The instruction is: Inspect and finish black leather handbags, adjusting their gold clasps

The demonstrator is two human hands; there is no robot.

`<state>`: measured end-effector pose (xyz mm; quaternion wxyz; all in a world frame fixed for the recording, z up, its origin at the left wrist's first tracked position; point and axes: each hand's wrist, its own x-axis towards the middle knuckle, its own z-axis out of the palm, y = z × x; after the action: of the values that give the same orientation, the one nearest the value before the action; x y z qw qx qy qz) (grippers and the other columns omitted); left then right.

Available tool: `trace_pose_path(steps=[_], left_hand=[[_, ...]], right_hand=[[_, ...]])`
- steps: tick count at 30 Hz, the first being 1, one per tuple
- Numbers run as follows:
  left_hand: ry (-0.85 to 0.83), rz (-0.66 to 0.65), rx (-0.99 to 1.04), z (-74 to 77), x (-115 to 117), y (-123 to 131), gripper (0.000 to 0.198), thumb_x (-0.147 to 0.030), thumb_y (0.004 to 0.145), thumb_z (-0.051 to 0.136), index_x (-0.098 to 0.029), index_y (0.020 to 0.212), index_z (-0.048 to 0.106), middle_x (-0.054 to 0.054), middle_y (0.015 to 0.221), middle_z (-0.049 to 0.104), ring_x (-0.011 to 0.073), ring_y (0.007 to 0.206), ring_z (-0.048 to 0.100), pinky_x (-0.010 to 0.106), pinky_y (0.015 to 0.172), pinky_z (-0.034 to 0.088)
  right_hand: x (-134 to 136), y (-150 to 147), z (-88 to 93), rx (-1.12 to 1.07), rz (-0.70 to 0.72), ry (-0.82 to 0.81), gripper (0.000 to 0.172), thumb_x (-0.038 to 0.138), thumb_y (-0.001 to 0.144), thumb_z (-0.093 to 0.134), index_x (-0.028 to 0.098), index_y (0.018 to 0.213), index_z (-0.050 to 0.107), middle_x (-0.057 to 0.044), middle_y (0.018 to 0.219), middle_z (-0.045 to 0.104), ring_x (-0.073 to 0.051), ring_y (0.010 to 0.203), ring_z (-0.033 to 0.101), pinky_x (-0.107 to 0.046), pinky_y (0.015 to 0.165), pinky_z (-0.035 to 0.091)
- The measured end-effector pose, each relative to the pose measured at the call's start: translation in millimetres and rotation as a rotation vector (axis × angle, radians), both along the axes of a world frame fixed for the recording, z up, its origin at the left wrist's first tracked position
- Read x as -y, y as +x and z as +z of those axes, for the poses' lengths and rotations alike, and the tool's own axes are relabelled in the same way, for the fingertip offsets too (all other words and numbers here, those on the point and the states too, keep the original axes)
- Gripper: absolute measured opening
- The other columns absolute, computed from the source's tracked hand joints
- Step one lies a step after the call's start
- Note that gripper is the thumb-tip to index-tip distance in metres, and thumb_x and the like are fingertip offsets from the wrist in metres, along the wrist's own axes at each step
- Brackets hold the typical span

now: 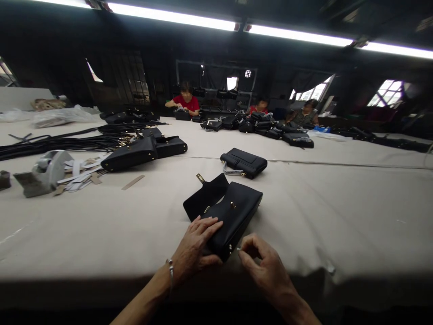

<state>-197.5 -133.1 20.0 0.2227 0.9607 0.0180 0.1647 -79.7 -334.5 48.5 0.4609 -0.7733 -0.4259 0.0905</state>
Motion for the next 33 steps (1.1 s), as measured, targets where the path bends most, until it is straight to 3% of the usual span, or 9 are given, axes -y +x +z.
trace_pose_path(steps=[3,9,17,24,33], left_hand=[[0.01,0.001,-0.006,0.6,0,0,0.091,-0.047,0.068,0.084,-0.027,0.145,0.04,0.013,0.145,0.049,0.0335,0.135,0.043,0.064,0.116,0.025],[0.009,-0.001,-0.023,1.5,0,0,0.093,-0.045,0.067,0.086,-0.026,0.145,0.039,0.013,0.145,0.049,0.0331,0.136,0.043,0.064,0.116,0.025],[-0.001,-0.009,-0.01,0.1,-1,1,0.09,-0.05,0.07,0.082,-0.026,0.146,0.039,0.013,0.145,0.049,0.033,0.135,0.043,0.062,0.117,0.025],[0.0,-0.011,0.0,-1.1,-1,0,0.09,-0.051,0.071,0.081,-0.028,0.146,0.038,0.013,0.146,0.048,0.0324,0.136,0.043,0.061,0.117,0.025],[0.021,0.001,0.023,0.6,2,0,0.092,-0.05,0.069,0.083,-0.027,0.146,0.039,0.013,0.144,0.05,0.0332,0.134,0.044,0.062,0.117,0.027]], right_hand=[[-9,-4,0.2,-0.096,0.003,-0.05,0.014,0.034,0.084,0.054,0.022,0.08,0.06,0.001,0.077,0.064,-0.015,0.07,0.06,-0.027,0.066,0.048],[-17,-8,-1.5,-0.061,-0.058,-0.069,0.013,0.033,0.08,0.057,0.021,0.077,0.062,0.001,0.072,0.066,-0.015,0.065,0.063,-0.026,0.062,0.049],[-18,-20,-10.7,0.392,-0.099,0.133,0.009,0.016,0.085,0.054,0.022,0.08,0.058,0.001,0.072,0.061,-0.013,0.063,0.06,-0.024,0.059,0.047],[-24,-27,-4.2,0.615,-0.145,0.106,0.018,0.008,0.084,0.047,0.022,0.075,0.054,0.0,0.067,0.057,-0.014,0.059,0.058,-0.027,0.061,0.044],[-13,-19,-18.8,0.53,-0.164,0.117,0.015,0.017,0.088,0.044,0.022,0.077,0.053,0.001,0.066,0.057,-0.013,0.057,0.057,-0.025,0.055,0.044]])
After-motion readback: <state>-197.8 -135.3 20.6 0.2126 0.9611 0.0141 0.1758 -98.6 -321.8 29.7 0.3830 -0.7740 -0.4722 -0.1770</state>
